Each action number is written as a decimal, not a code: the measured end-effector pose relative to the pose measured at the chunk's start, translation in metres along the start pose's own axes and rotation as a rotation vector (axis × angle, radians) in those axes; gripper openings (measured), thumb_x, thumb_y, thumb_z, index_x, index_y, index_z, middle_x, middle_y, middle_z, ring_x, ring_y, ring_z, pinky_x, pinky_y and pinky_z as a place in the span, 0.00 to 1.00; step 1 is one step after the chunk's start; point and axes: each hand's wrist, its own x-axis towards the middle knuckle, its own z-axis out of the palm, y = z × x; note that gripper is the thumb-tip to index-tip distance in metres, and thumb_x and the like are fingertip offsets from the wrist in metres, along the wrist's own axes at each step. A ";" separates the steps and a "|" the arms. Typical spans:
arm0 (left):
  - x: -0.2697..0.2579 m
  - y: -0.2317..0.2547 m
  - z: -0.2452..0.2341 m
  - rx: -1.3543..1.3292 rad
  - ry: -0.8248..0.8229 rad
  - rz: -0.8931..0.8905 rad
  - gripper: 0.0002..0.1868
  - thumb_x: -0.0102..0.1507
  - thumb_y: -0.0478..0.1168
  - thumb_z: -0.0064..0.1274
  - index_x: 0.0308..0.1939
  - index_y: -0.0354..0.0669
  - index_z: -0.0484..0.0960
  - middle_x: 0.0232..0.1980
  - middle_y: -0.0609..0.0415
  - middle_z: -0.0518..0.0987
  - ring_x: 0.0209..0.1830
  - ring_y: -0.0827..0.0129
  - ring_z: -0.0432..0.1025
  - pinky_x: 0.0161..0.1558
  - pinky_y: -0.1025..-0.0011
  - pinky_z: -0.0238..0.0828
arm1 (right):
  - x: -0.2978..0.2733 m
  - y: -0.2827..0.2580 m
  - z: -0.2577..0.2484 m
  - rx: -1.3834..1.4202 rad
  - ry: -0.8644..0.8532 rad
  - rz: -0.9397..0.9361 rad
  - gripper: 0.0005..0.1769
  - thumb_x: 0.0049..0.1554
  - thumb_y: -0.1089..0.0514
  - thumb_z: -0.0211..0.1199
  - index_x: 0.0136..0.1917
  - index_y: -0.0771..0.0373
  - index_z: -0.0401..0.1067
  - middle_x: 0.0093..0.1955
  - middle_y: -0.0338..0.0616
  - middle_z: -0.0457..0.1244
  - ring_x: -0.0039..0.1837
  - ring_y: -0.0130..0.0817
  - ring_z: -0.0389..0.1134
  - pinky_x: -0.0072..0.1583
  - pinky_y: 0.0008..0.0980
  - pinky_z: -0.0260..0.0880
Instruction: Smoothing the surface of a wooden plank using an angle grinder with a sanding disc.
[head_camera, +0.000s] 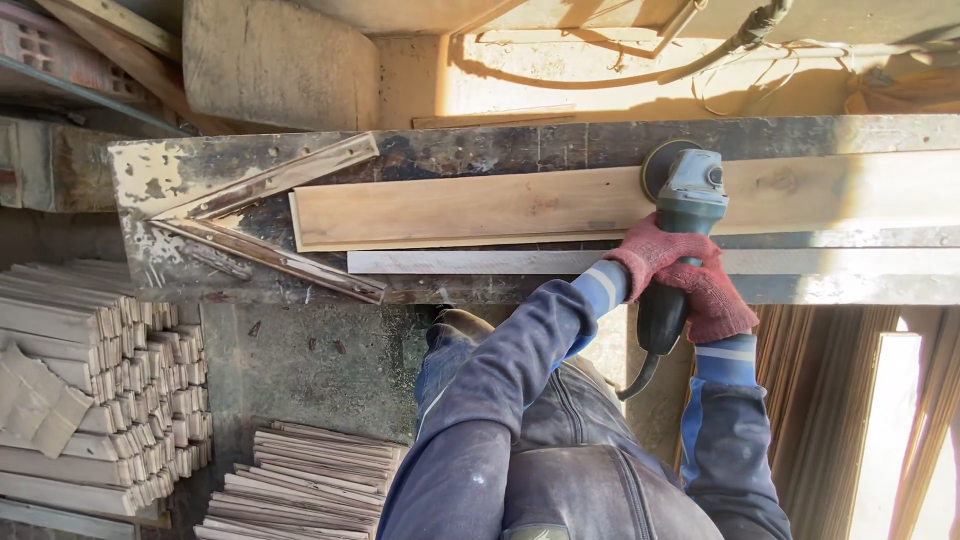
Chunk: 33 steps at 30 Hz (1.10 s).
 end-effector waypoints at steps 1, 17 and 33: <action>-0.004 0.001 -0.009 -0.008 0.005 0.007 0.35 0.34 0.41 0.73 0.45 0.38 0.83 0.38 0.46 0.84 0.52 0.49 0.79 0.59 0.57 0.73 | 0.002 0.006 0.006 -0.008 -0.008 -0.003 0.18 0.39 0.73 0.75 0.43 0.70 0.73 0.42 0.58 0.67 0.46 0.54 0.73 0.48 0.60 0.74; -0.042 -0.012 -0.205 -0.181 0.028 0.136 0.37 0.28 0.36 0.77 0.42 0.36 0.82 0.36 0.41 0.83 0.47 0.46 0.79 0.48 0.56 0.77 | -0.027 0.058 0.191 -0.161 -0.116 -0.044 0.17 0.38 0.66 0.76 0.41 0.64 0.74 0.40 0.51 0.67 0.44 0.46 0.74 0.47 0.46 0.78; -0.119 -0.023 -0.382 -0.519 0.227 0.056 0.33 0.38 0.35 0.74 0.47 0.38 0.81 0.36 0.47 0.79 0.38 0.59 0.79 0.36 0.63 0.76 | -0.043 0.117 0.350 -0.328 -0.405 -0.052 0.16 0.34 0.65 0.76 0.38 0.67 0.77 0.47 0.55 0.69 0.52 0.47 0.73 0.56 0.47 0.74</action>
